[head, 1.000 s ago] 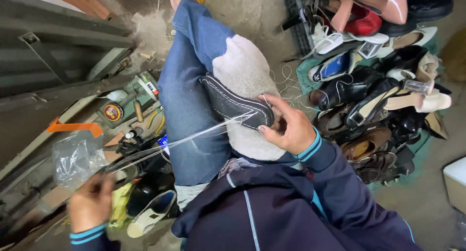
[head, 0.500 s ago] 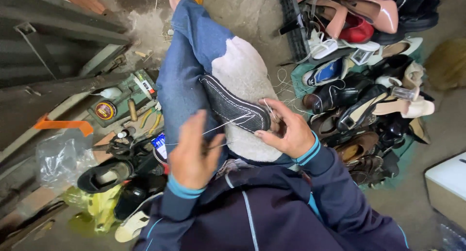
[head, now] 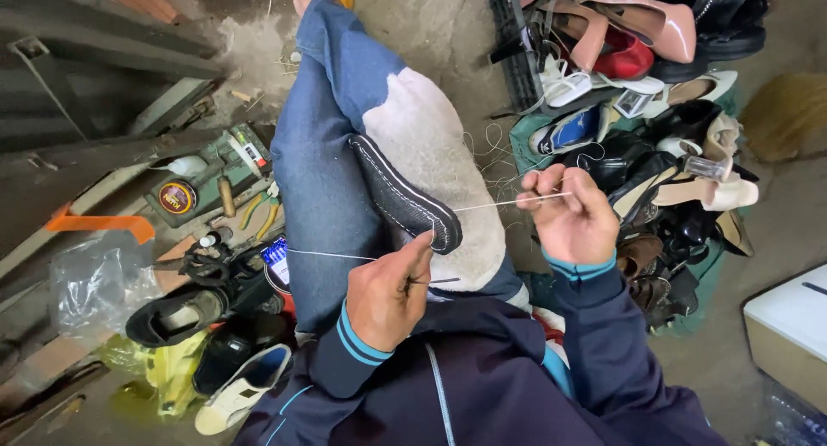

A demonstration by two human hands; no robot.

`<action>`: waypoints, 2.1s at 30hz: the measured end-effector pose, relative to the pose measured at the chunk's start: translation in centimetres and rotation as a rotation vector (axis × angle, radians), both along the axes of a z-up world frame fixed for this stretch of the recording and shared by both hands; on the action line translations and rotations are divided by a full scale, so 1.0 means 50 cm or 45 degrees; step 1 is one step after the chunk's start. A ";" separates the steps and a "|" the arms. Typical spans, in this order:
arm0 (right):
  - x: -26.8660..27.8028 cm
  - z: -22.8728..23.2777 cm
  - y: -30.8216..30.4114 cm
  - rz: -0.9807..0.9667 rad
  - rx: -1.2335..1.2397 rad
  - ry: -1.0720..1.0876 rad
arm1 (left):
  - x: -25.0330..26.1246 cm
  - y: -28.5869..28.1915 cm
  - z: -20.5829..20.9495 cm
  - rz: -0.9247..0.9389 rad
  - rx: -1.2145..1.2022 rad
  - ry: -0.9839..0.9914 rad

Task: Hand-stitching a shoe sole using a needle and thread in a repair shop.

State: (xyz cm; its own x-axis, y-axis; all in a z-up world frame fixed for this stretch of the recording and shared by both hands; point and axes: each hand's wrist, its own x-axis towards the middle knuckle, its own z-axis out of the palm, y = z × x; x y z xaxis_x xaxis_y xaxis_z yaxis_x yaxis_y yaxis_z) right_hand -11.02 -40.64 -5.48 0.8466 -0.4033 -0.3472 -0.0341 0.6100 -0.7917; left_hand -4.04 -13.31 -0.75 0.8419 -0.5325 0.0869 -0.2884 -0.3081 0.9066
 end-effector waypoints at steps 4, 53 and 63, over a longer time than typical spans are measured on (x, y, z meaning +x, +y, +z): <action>0.004 0.019 0.048 0.205 0.200 -0.516 | 0.006 -0.009 0.014 -0.011 0.042 -0.080; -0.189 0.292 0.192 0.096 -1.366 -0.024 | -0.146 0.043 0.259 -0.324 0.003 -0.497; -0.155 0.292 0.200 0.012 -2.294 -0.074 | -0.102 0.055 0.233 -0.431 0.469 -0.633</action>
